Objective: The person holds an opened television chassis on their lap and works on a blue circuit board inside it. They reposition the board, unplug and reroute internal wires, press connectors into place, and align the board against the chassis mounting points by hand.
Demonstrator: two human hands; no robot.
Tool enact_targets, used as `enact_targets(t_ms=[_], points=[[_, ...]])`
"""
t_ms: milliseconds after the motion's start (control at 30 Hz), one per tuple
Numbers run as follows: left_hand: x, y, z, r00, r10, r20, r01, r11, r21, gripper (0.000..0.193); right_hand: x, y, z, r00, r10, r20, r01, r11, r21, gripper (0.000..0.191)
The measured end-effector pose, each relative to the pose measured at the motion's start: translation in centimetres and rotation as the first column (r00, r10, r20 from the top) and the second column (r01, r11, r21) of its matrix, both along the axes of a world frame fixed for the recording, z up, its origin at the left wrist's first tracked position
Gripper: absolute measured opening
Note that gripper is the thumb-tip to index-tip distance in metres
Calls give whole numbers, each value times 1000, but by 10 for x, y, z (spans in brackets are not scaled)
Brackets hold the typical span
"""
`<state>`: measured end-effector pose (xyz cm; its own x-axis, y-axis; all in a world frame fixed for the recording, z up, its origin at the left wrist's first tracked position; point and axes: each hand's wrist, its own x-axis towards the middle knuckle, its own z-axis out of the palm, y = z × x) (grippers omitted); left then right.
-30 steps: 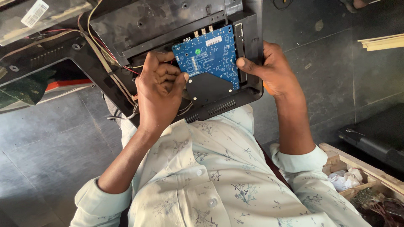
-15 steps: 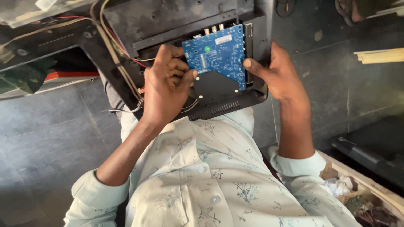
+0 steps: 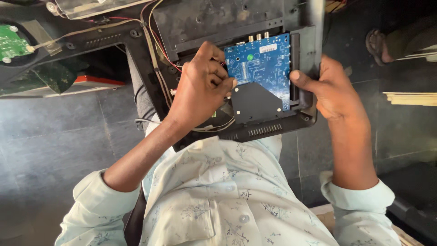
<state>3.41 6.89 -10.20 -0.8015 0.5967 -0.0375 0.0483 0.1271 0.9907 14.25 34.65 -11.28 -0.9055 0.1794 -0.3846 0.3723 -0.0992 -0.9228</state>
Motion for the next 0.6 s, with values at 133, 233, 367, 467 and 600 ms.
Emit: enact_targets(t_ms=[133, 233, 367, 467, 600], points=[[-7, 1, 4, 999, -34, -31, 31, 996, -78, 36, 1, 1, -3, 1000, 26, 9, -25, 998, -56, 36], [-6, -6, 1, 998, -60, -27, 58, 996, -69, 36, 14, -8, -9, 999, -8, 43, 11, 998, -62, 37], [-1, -13, -6, 977, -56, -204, 41, 996, -75, 40, 22, -18, -18, 998, -38, 41, 44, 986, -158, 39], [5, -15, -8, 952, -35, -303, 6, 995, -99, 42, 21, -19, -19, 1000, -24, 5, 24, 989, -147, 40], [8, -23, -4, 926, -141, -349, 57, 969, -239, 45, 17, -17, -13, 1000, -14, -21, 11, 989, -146, 43]])
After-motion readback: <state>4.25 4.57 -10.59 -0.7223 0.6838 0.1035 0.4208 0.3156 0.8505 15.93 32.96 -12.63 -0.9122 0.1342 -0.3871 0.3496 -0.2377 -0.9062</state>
